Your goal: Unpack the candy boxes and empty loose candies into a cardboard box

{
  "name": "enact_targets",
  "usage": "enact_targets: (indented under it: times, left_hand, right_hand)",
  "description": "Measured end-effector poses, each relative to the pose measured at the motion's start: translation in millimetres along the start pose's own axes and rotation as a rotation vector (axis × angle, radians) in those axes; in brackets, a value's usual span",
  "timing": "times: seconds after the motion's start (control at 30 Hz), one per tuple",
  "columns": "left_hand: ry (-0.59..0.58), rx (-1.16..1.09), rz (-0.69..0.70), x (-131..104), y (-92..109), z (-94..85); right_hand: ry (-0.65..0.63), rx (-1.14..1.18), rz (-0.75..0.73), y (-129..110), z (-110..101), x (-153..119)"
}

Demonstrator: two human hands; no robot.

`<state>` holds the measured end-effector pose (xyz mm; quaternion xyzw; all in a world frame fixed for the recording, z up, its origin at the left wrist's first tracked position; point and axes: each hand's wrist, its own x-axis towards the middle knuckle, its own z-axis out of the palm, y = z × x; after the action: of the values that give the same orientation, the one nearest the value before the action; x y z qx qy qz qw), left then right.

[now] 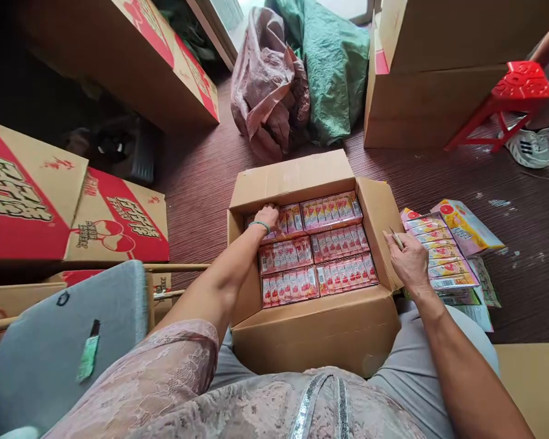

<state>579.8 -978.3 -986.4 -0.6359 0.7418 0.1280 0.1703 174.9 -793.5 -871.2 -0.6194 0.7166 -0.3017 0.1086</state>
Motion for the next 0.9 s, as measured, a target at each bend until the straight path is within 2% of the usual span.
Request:
enact_targets:
  times: [0.17,0.33,0.4,0.5,0.57,0.67,0.77,0.83,0.9]
  left_hand:
    - [0.079,-0.011,0.057,-8,-11,8.5]
    - [0.117,0.008,0.049,-27,2,10.5]
    - [0.162,0.031,0.075,-48,11,20.5]
    - [0.170,-0.007,0.189,-93,13,48.4]
    - [0.199,-0.076,0.212,-121,3,67.8]
    - [0.295,-0.103,0.068,-144,-23,82.8]
    - [0.242,-0.025,-0.051,-137,-42,77.6]
    - [0.198,0.018,-0.065,-128,-43,66.9]
    - [0.210,0.015,-0.055,-127,-36,53.1]
  right_hand:
    - [-0.046,-0.025,-0.047,-3,11,11]
    - [-0.069,-0.029,-0.081,-8,14,6]
    - [-0.078,-0.021,-0.079,-9,14,5]
    - [-0.116,-0.021,-0.082,-10,13,6]
    - [-0.146,-0.035,-0.094,-10,14,6]
    - [-0.218,-0.071,-0.095,-16,16,2]
    - [-0.314,-0.162,-0.066,-27,17,-4]
    - [-0.363,-0.210,-0.054,-33,17,-5]
    - [-0.371,-0.200,-0.032,-35,14,-5]
